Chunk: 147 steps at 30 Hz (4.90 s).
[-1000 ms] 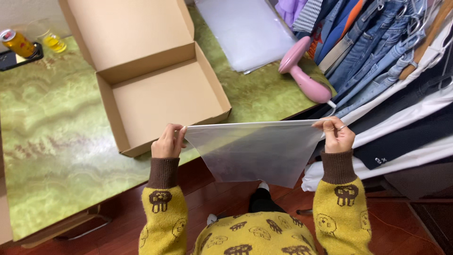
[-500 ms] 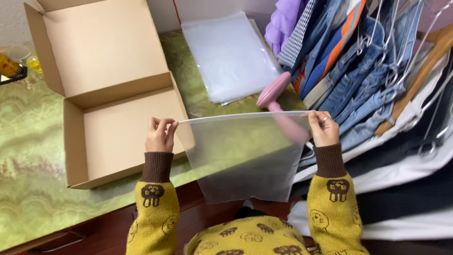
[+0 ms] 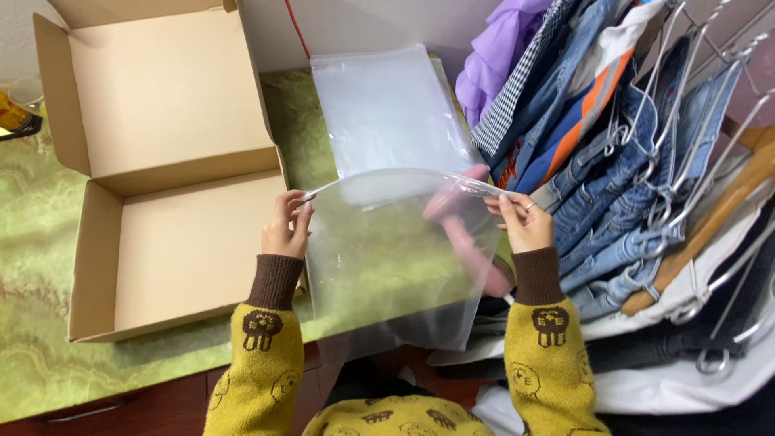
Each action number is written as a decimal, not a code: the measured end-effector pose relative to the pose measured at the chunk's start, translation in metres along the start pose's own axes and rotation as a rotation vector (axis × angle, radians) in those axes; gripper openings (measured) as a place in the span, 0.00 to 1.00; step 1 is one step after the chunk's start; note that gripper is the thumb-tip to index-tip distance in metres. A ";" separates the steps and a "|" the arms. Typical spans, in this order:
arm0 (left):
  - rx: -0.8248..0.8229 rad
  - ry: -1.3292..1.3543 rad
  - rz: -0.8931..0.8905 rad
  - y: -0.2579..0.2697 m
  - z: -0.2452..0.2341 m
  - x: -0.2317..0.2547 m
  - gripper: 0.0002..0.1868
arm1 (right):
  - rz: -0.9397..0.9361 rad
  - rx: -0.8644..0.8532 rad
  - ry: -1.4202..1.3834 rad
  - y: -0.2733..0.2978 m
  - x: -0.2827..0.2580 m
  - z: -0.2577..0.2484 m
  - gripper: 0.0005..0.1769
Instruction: The person removes a black shirt from a shipping box, places it on a hanger, and hangs it on a clothing rack before organizing shipping materials and stacking shipping boxes.
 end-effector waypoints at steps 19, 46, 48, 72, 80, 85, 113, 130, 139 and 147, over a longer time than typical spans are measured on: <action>-0.040 -0.008 0.129 -0.188 0.086 -0.034 0.37 | -0.355 -0.114 0.300 -0.202 -0.016 0.104 0.24; -0.252 -0.347 -0.201 -0.337 0.187 -0.221 0.56 | -0.104 -0.357 0.651 -0.394 0.140 0.230 0.42; -0.261 -0.317 -0.193 -0.337 0.186 -0.214 0.62 | -0.079 -0.363 0.589 -0.389 0.131 0.237 0.44; -0.223 -0.610 -0.183 -0.336 0.199 -0.213 0.54 | -0.075 -0.265 0.280 -0.372 0.126 0.184 0.20; -0.014 -0.496 -0.086 -0.312 0.141 -0.175 0.52 | -0.162 -0.225 0.230 -0.336 0.063 0.161 0.14; 0.112 -0.401 0.002 -0.274 0.088 -0.132 0.50 | -0.236 -0.202 0.177 -0.302 0.015 0.142 0.12; 0.378 -0.330 -0.210 -0.037 -0.220 -0.128 0.13 | -0.210 -0.206 -0.242 -0.124 -0.039 0.200 0.08; 0.341 -0.256 -0.332 -0.156 -0.369 -0.289 0.15 | 0.323 -0.380 -0.251 -0.151 0.005 0.408 0.20; 0.185 -0.066 -0.452 -0.255 -0.343 -0.377 0.28 | 0.396 -0.433 -0.186 -0.147 0.012 0.486 0.34; 0.116 0.107 -0.555 -0.277 -0.325 -0.397 0.36 | 0.375 -0.353 -0.081 -0.146 -0.007 0.530 0.42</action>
Point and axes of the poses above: each hand's wrist, its own y-axis away from the middle knuckle, its own z-axis out of the palm, x = y × z, the point moved 10 cm from there along -y, towards the middle knuckle, and after that the axes turned 2 degrees about -y, right-handed, at the moved point
